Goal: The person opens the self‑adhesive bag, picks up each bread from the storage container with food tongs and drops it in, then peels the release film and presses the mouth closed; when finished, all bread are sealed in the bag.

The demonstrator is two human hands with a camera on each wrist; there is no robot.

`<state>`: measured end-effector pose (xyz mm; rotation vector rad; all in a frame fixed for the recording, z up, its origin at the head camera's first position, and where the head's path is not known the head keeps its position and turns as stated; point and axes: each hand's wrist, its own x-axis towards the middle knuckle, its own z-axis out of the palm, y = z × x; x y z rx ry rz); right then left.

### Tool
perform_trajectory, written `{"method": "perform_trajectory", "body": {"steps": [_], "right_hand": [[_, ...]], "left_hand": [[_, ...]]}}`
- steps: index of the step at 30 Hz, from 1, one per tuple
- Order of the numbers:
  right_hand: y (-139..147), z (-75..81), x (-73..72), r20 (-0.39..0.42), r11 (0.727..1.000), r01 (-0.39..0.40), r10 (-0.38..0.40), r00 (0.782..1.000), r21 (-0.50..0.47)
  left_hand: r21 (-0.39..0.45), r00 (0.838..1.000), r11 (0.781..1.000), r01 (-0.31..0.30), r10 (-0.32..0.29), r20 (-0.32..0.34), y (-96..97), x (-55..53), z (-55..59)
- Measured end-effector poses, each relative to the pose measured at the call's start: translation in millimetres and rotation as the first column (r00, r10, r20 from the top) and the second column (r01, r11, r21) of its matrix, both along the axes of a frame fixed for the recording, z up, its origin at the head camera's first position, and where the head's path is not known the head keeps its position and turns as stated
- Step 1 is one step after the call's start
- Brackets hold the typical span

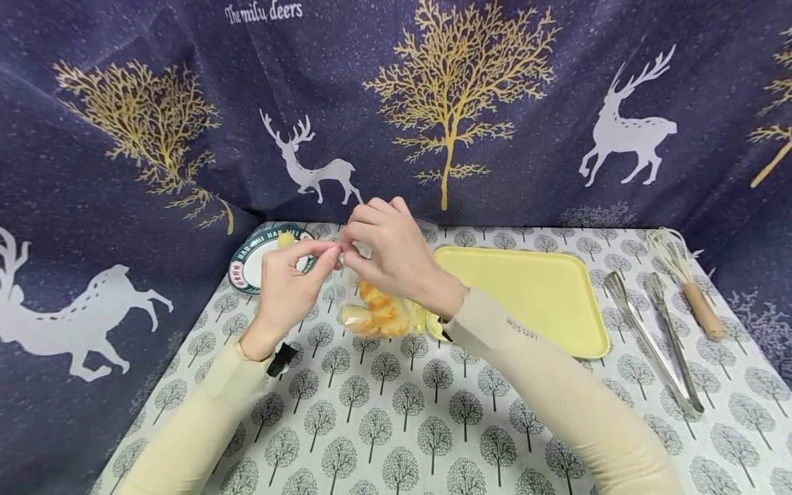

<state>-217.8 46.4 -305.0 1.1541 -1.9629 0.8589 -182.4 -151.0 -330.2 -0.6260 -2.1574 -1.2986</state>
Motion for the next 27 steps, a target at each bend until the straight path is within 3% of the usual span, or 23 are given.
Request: {"method": "perform_trajectory", "body": {"steps": [5,10,14,22,27], "right_hand": [[5,3.8,-2.0,0.074,0.997,0.001,0.005,0.997,-0.076],[10,6.2,-1.0,0.159,0.992,0.059,-0.041,0.986,-0.113],[10,3.2,1.1,0.140,0.987,0.106,-0.089,0.986,-0.120],[15,-4.4,3.0,0.082,0.951,0.181,-0.165,0.983,-0.250],[16,-4.3,3.2,0.116,0.963,0.200,-0.181,0.977,-0.182]], "left_hand": [[0.022,0.999,0.999,-0.043,0.043,0.030,-3.0,-0.1,-1.0],[0.068,0.994,0.995,-0.074,0.068,0.084,-6.9,-0.5,-3.0],[0.095,0.993,0.993,-0.065,0.055,0.100,-6.3,-0.7,-3.6],[0.114,0.989,0.988,-0.105,0.092,0.112,-5.5,-3.3,-5.7],[0.118,0.991,0.989,-0.094,0.081,0.110,-5.0,-3.5,-5.3]]}}
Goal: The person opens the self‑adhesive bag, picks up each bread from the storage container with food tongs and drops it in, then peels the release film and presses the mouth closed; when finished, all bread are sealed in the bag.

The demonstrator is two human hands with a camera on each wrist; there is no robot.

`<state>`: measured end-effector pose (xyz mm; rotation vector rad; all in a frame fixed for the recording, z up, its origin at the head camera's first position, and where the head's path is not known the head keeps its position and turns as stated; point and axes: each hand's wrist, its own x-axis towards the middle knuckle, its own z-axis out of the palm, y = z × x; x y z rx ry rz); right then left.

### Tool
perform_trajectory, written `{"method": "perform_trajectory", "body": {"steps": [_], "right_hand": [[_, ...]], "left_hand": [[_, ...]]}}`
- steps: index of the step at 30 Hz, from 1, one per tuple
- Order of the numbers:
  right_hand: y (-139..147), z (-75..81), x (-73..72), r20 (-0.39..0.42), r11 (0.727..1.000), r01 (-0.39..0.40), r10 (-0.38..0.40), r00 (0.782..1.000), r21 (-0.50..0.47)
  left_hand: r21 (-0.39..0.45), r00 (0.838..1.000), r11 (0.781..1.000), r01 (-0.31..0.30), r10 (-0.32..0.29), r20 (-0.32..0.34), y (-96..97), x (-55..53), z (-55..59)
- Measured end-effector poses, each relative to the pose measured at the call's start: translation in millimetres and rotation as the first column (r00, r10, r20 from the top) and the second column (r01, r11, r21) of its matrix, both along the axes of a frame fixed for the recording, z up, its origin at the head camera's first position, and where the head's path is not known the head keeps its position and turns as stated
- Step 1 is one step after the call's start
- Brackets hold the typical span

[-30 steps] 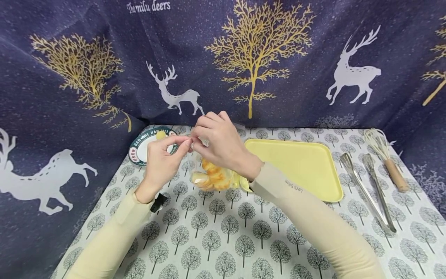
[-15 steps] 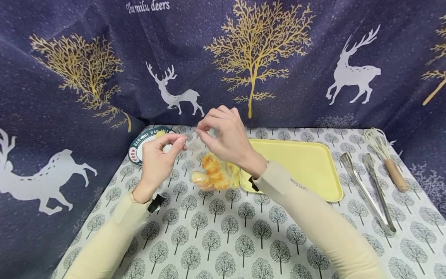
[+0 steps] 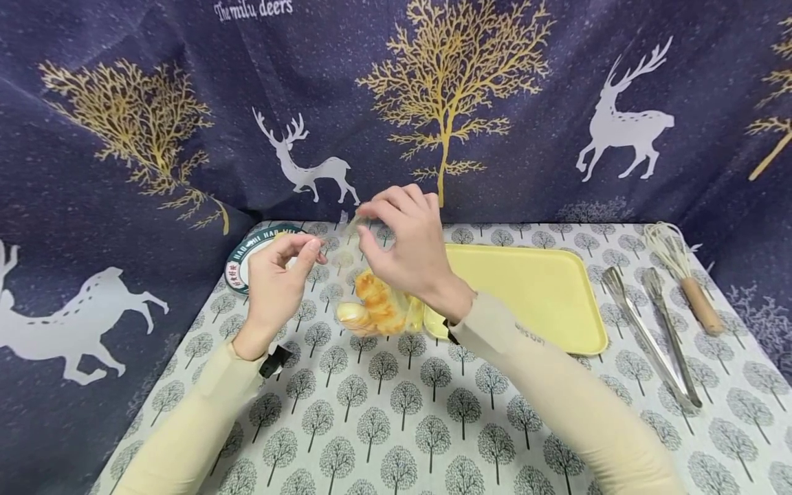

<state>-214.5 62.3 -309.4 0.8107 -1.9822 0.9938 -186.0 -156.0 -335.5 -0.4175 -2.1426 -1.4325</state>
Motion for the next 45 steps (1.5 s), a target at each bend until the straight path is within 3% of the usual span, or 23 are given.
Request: {"method": "perform_trajectory", "body": {"steps": [5,8,16,19,25,28,32,35,45], "right_hand": [[-7,7.2,-1.1,0.045,0.990,0.041,-0.047,0.998,0.132],[-12,9.3,-2.6,0.051,0.987,0.035,-0.044,0.998,0.160],[-8,5.7,-2.6,-0.021,0.997,0.060,-0.059,0.998,0.046],[-7,6.8,-2.6,-0.025,0.996,0.078,-0.076,0.997,0.053],[-13,18.7,-3.6,0.052,0.968,0.061,-0.076,0.996,0.245],[-15,21.2,-4.0,0.056,0.953,0.015,-0.033,0.998,0.302],[-13,16.9,-1.5,0.008,0.975,-0.011,0.010,1.000,0.223],[-9,12.4,0.9,-0.011,0.989,0.002,0.000,1.000,0.151],[6,6.1,7.9,0.081,0.988,0.046,-0.058,0.995,0.148]], "left_hand": [[0.004,1.000,1.000,0.016,-0.016,-0.001,0.4,0.0,-0.4],[0.005,1.000,1.000,0.020,-0.020,-0.006,1.1,0.5,-0.4],[0.013,1.000,1.000,-0.003,0.004,-0.027,1.5,0.5,-0.6],[0.015,1.000,1.000,-0.004,0.005,-0.030,0.6,0.2,-0.7],[0.016,1.000,1.000,0.014,-0.013,-0.021,0.2,-0.2,-0.7],[0.019,1.000,1.000,0.012,-0.012,-0.020,0.7,0.4,-0.7],[0.021,1.000,1.000,0.010,-0.010,-0.019,1.5,0.7,-0.6],[0.020,1.000,1.000,0.005,-0.005,-0.019,2.0,0.8,0.2],[0.043,1.000,0.999,-0.004,0.004,0.003,1.2,0.7,-1.3]]}}
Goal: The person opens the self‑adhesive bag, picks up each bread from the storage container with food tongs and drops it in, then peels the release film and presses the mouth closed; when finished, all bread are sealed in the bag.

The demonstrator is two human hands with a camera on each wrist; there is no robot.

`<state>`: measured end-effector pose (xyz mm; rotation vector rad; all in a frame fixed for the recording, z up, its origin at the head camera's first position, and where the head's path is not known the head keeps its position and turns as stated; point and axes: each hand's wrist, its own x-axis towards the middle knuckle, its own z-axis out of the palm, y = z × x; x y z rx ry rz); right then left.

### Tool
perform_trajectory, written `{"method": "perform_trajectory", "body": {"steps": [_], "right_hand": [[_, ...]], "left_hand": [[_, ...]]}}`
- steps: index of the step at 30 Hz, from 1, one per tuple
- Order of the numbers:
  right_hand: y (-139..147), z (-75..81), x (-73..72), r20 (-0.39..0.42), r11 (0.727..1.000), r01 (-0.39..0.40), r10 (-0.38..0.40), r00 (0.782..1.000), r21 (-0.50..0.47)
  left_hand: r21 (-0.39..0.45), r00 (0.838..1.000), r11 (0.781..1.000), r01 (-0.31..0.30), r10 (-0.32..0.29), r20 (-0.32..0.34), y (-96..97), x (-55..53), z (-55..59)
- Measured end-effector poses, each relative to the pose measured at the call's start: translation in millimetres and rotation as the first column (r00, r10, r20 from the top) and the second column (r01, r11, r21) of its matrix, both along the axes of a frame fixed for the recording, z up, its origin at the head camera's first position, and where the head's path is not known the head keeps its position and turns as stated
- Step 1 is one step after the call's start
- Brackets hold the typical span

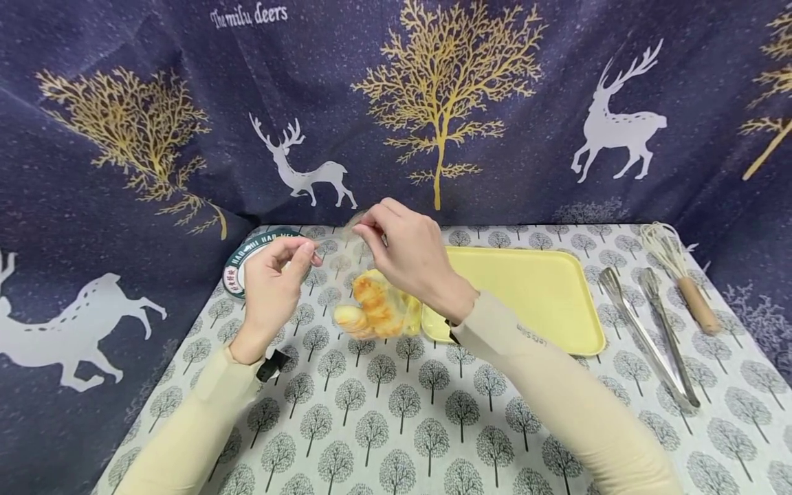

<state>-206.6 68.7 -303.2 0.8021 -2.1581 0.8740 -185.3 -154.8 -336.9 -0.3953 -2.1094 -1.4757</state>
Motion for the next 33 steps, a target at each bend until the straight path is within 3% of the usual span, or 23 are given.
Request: {"method": "perform_trajectory", "body": {"steps": [20,33], "right_hand": [[50,-7.5,0.3,-0.007,0.989,0.032,-0.034,0.999,-0.143],[100,-9.4,2.8,0.083,0.946,0.220,-0.206,0.975,-0.240]], "left_hand": [[0.010,0.999,0.999,-0.042,0.041,0.030,-9.7,-3.0,-2.1],[0.041,0.997,0.998,-0.056,0.053,0.050,-16.4,-3.8,-2.8]]}}
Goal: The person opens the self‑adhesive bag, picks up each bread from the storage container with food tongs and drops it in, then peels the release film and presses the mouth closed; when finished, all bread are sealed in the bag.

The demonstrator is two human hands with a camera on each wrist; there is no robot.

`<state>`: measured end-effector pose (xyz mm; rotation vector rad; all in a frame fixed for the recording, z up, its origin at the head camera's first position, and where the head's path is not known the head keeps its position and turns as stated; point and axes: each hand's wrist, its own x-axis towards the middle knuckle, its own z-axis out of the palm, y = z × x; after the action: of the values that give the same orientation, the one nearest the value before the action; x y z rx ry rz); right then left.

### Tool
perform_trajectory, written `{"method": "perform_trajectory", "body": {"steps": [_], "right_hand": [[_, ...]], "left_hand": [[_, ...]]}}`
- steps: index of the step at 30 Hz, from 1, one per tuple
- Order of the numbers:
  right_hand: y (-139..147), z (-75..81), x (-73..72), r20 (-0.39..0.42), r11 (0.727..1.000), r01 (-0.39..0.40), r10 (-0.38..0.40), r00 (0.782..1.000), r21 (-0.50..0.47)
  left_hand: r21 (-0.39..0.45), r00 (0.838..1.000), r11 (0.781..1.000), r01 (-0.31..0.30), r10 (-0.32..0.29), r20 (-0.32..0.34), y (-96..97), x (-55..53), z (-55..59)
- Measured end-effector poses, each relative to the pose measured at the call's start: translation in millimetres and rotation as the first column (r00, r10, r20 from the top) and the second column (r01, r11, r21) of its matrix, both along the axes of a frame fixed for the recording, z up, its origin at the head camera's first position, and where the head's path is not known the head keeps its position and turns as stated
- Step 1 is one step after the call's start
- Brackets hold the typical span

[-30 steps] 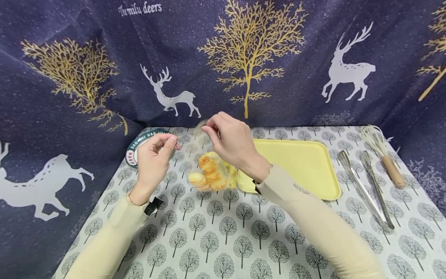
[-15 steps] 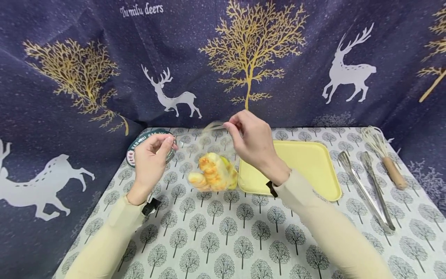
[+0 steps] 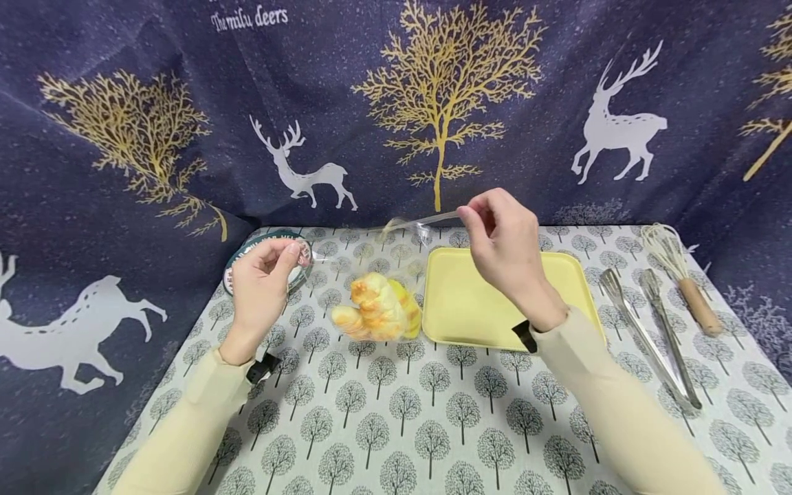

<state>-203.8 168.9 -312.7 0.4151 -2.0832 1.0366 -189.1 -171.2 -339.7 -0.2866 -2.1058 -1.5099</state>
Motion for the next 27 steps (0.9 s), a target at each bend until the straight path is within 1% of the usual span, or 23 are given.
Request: {"method": "perform_trajectory", "body": {"steps": [3,7,10,13,17,22,27], "right_hand": [[11,2.1,2.7,0.011,1.000,0.023,-0.023,1.000,-0.021],[26,3.1,5.2,-0.003,0.997,0.057,-0.057,0.998,-0.050],[38,2.5,6.7,-0.010,0.993,0.097,-0.098,0.995,-0.067],[52,1.5,7.2,0.005,0.985,0.153,-0.153,0.988,-0.081],[75,-0.4,8.6,0.040,0.968,0.234,-0.231,0.972,-0.092],[102,-3.9,15.5,0.084,0.941,0.319,-0.311,0.947,-0.111],[125,-7.9,23.3,0.081,0.915,0.391,-0.384,0.920,-0.102]], "left_hand": [[0.004,1.000,1.000,0.001,-0.001,0.003,-0.6,-1.1,-0.4],[0.020,1.000,1.000,-0.003,0.003,0.014,-1.3,-2.6,-0.8],[0.032,1.000,0.999,-0.002,0.001,0.012,-1.7,-3.2,-0.8],[0.042,1.000,0.999,-0.001,0.001,0.005,-1.9,-3.2,-0.9],[0.059,1.000,0.998,0.009,-0.009,-0.002,-1.5,-2.7,-0.4],[0.051,1.000,0.998,0.025,-0.025,-0.013,0.4,-2.0,2.1],[0.020,0.999,1.000,0.023,-0.023,-0.024,3.2,-0.7,5.3]]}}
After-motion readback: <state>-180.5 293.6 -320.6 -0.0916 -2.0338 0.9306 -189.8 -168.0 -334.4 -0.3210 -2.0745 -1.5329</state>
